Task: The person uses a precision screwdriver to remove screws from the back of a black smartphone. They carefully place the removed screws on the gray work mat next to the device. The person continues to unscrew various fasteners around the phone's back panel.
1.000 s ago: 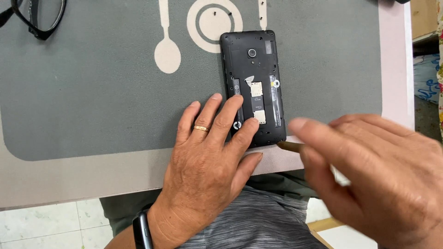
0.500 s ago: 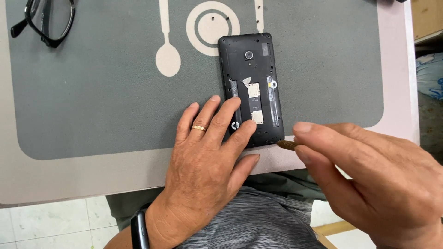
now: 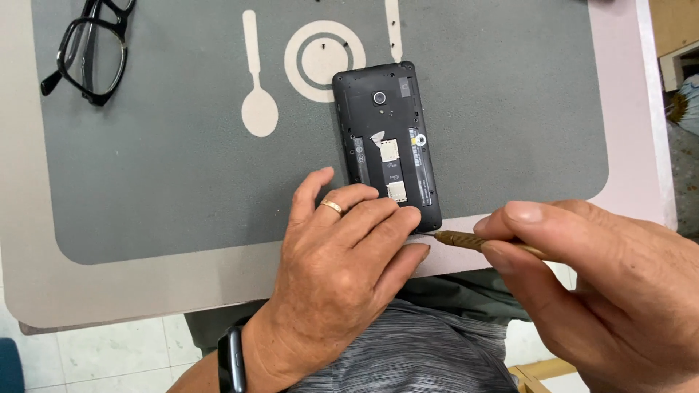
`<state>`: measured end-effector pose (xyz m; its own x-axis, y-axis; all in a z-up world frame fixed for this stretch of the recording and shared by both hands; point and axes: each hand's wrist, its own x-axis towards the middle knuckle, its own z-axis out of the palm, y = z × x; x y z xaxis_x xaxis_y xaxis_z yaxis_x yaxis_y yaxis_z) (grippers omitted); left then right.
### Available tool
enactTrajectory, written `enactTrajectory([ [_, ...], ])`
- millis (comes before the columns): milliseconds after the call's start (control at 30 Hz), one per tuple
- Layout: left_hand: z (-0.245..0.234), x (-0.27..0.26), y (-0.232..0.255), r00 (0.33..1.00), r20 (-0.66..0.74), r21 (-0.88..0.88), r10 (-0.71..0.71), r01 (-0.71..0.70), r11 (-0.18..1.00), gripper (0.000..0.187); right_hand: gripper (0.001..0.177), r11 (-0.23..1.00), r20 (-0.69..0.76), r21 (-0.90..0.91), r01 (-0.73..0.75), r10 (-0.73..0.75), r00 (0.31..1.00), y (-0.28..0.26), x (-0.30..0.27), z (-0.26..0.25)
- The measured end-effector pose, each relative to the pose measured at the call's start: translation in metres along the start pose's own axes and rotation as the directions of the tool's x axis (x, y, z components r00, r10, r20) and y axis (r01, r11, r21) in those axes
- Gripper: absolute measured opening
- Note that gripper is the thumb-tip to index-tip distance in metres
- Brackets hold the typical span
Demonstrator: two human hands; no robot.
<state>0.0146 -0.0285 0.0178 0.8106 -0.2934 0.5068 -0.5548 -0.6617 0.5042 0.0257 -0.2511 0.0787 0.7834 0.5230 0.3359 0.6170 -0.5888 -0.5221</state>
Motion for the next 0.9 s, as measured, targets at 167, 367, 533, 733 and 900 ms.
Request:
enactTrajectory([
  [167,0.002,0.005,-0.001,0.998,-0.026,0.039,0.058,-0.057,0.998,0.008,0.037,1.0,-0.039,0.029,-0.004,0.005,0.999,0.004,-0.003,0.001],
  [367,-0.015,0.015,-0.003,0.997,-0.008,0.087,0.071,-0.07,0.994,0.011,0.018,0.973,-0.085,0.093,-0.211,0.219,0.972,0.003,0.013,-0.003],
  [533,-0.071,0.05,-0.011,0.99,0.104,0.393,0.095,-0.128,0.911,0.03,0.041,0.989,-0.245,0.147,-0.014,0.05,0.968,0.084,0.046,-0.004],
  [733,-0.049,0.105,-0.089,0.96,0.18,0.304,0.215,-0.262,0.916,0.003,0.036,0.65,0.086,0.594,-0.473,0.534,0.841,0.136,0.126,0.004],
  [900,-0.003,0.122,-0.137,0.974,0.19,0.108,0.123,-0.145,0.984,0.013,0.034,0.505,0.189,0.691,-0.517,0.565,0.803,0.152,0.119,0.013],
])
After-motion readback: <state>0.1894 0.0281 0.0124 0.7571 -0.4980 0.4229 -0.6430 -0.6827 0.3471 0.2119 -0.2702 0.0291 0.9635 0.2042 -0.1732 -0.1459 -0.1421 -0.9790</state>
